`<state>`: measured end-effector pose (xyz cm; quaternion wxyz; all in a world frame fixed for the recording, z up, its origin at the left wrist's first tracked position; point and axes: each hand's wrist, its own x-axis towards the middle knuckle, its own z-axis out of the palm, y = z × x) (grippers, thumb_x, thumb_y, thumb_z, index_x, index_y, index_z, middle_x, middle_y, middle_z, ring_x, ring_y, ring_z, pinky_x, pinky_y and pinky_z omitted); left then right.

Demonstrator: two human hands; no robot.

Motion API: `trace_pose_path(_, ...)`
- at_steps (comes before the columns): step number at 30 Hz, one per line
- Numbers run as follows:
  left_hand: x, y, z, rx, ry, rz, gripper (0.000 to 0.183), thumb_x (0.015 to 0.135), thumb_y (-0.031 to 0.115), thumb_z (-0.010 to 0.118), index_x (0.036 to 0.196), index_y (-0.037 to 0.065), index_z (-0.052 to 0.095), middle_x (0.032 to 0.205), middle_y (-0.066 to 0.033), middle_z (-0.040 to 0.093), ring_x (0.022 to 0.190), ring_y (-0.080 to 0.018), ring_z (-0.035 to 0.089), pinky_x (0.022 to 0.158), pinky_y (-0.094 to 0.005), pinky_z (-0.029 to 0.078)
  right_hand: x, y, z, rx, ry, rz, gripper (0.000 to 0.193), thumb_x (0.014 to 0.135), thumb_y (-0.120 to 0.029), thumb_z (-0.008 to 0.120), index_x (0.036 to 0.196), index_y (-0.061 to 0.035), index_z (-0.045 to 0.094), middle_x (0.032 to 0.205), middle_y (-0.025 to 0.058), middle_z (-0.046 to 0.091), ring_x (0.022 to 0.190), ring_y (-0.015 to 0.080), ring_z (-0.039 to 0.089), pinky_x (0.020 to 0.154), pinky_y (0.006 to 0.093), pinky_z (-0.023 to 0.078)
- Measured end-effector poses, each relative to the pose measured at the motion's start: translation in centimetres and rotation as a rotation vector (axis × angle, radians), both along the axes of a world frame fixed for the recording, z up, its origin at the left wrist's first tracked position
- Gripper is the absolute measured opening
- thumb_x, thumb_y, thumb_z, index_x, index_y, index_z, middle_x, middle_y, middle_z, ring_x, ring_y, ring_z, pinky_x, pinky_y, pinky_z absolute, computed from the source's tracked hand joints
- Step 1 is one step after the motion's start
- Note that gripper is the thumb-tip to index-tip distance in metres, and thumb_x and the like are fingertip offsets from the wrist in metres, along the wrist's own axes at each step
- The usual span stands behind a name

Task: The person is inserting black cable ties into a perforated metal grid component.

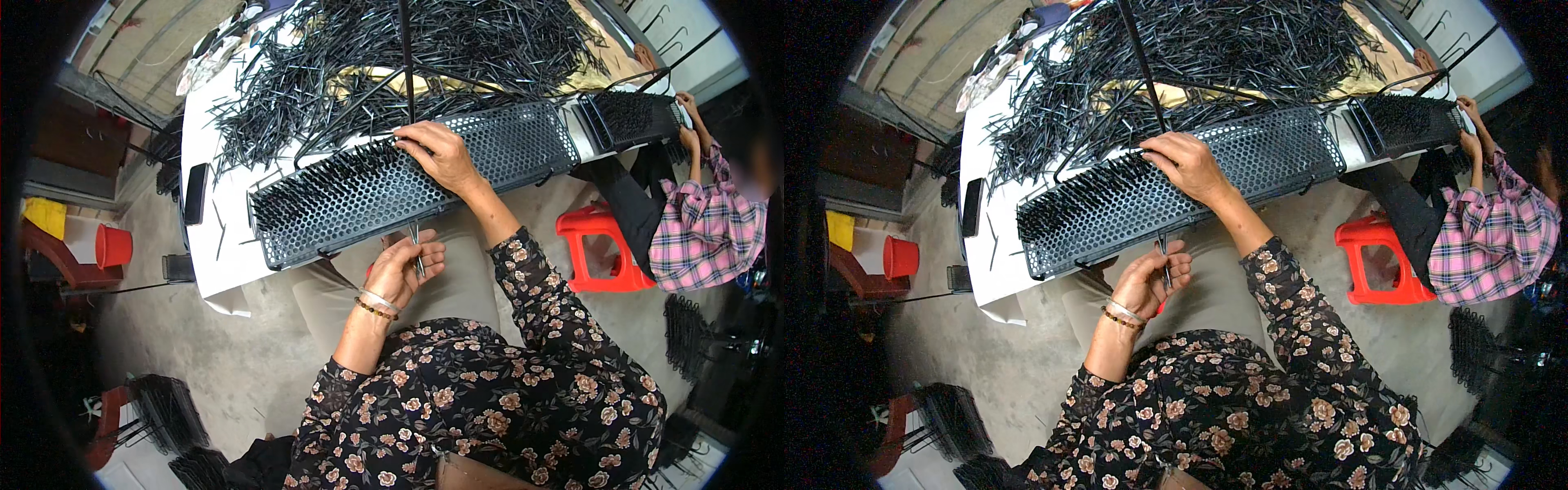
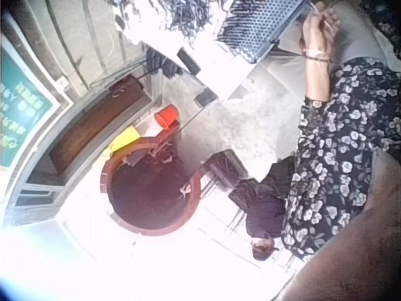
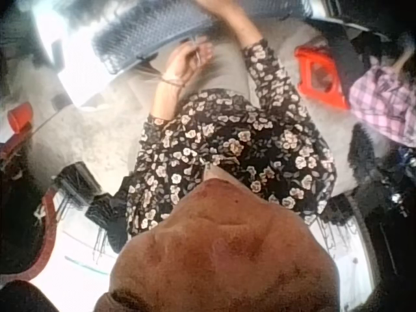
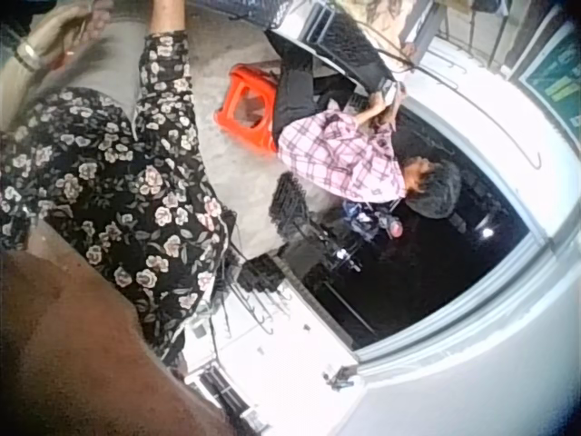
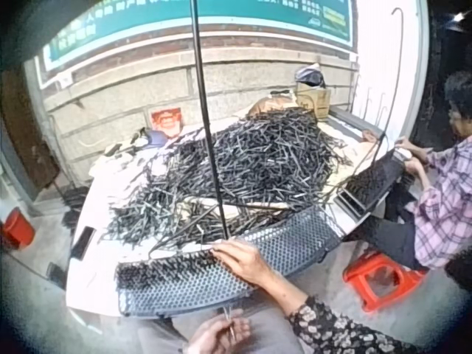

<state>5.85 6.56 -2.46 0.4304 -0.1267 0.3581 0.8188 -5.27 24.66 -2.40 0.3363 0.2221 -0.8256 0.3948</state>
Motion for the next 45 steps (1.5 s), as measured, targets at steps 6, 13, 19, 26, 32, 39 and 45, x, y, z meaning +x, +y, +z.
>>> trace_pose_path(6, 0.0, -0.1, -0.2, -0.010, -0.004, 0.026, 0.038, 0.091, 0.010, 0.044, 0.124, -0.008, 0.042, 0.102, -0.0157, 0.060, 0.089, -0.0212, 0.060, 0.081, -0.0342, 0.051, -0.1, -0.2, 0.0, -0.074, -0.060, -0.029, 0.018, 0.081, -0.011, 0.066, 0.097, -0.0049, 0.065, 0.088, 0.0095, 0.066, 0.077, 0.0247, 0.063, 0.067, 0.0340, 0.051)
trace_pose_path(13, 0.1, -0.4, -0.8, 0.022, -0.003, 0.037, 0.037, 0.091, 0.009, 0.044, 0.124, -0.008, 0.042, 0.102, -0.0160, 0.060, 0.089, -0.0213, 0.060, 0.081, -0.0342, 0.051, 0.0, -0.2, 0.0, -0.001, -0.087, -0.068, 0.020, 0.080, -0.010, 0.067, 0.099, -0.0029, 0.066, 0.091, 0.0101, 0.067, 0.080, 0.0208, 0.064, 0.069, 0.0296, 0.051)
trace_pose_path(19, 0.1, -0.5, -1.0, 0.022, -0.012, 0.040, 0.037, 0.091, 0.009, 0.044, 0.124, -0.008, 0.042, 0.102, -0.0164, 0.060, 0.089, -0.0218, 0.060, 0.081, -0.0343, 0.051, -0.1, -0.2, -0.3, -0.056, -0.117, -0.101, 0.021, 0.080, -0.010, 0.067, 0.099, -0.0018, 0.066, 0.091, 0.0102, 0.066, 0.079, 0.0208, 0.064, 0.067, 0.0290, 0.051)
trace_pose_path(26, 0.2, -0.4, -0.8, 0.049, 0.016, -0.002, 0.038, 0.092, 0.010, 0.042, 0.125, -0.009, 0.041, 0.105, -0.0183, 0.059, 0.093, -0.0235, 0.059, 0.086, -0.0355, 0.050, -0.1, -0.2, -0.1, 0.048, -0.027, -0.091, 0.019, 0.081, -0.011, 0.065, 0.099, -0.0042, 0.066, 0.092, 0.0095, 0.063, 0.080, 0.0239, 0.061, 0.070, 0.0339, 0.048)
trace_pose_path(32, 0.0, -0.8, -0.7, 0.063, -0.003, 0.036, 0.037, 0.093, 0.013, 0.042, 0.121, -0.011, 0.044, 0.110, -0.0207, 0.057, 0.099, -0.0261, 0.059, 0.090, -0.0375, 0.049, 0.2, -0.3, 0.2, 0.125, -0.064, 0.023, 0.016, 0.082, -0.017, 0.064, 0.096, -0.0103, 0.068, 0.097, 0.0041, 0.063, 0.091, 0.0195, 0.056, 0.081, 0.0338, 0.039)
trace_pose_path(39, 0.3, -1.0, -0.9, 0.015, -0.053, 0.051, 0.036, 0.092, 0.014, 0.042, 0.119, -0.009, 0.048, 0.111, -0.0200, 0.058, 0.101, -0.0271, 0.058, 0.091, -0.0389, 0.048, -0.5, -0.1, -0.3, 0.032, 0.008, -0.059, 0.012, 0.076, -0.015, 0.068, 0.083, -0.0044, 0.067, 0.092, 0.0060, 0.064, 0.087, 0.0223, 0.057, 0.078, 0.0340, 0.040)
trace_pose_path(45, 0.7, -1.2, -0.7, 0.037, -0.070, 0.034, 0.032, 0.094, 0.018, 0.043, 0.117, -0.002, 0.050, 0.106, -0.0173, 0.059, 0.098, -0.0258, 0.059, 0.090, -0.0414, 0.049, -0.6, -0.1, -0.6, 0.090, -0.023, -0.055, 0.013, 0.076, -0.015, 0.069, 0.082, -0.0043, 0.067, 0.092, 0.0060, 0.064, 0.084, 0.0224, 0.056, 0.076, 0.0343, 0.040)
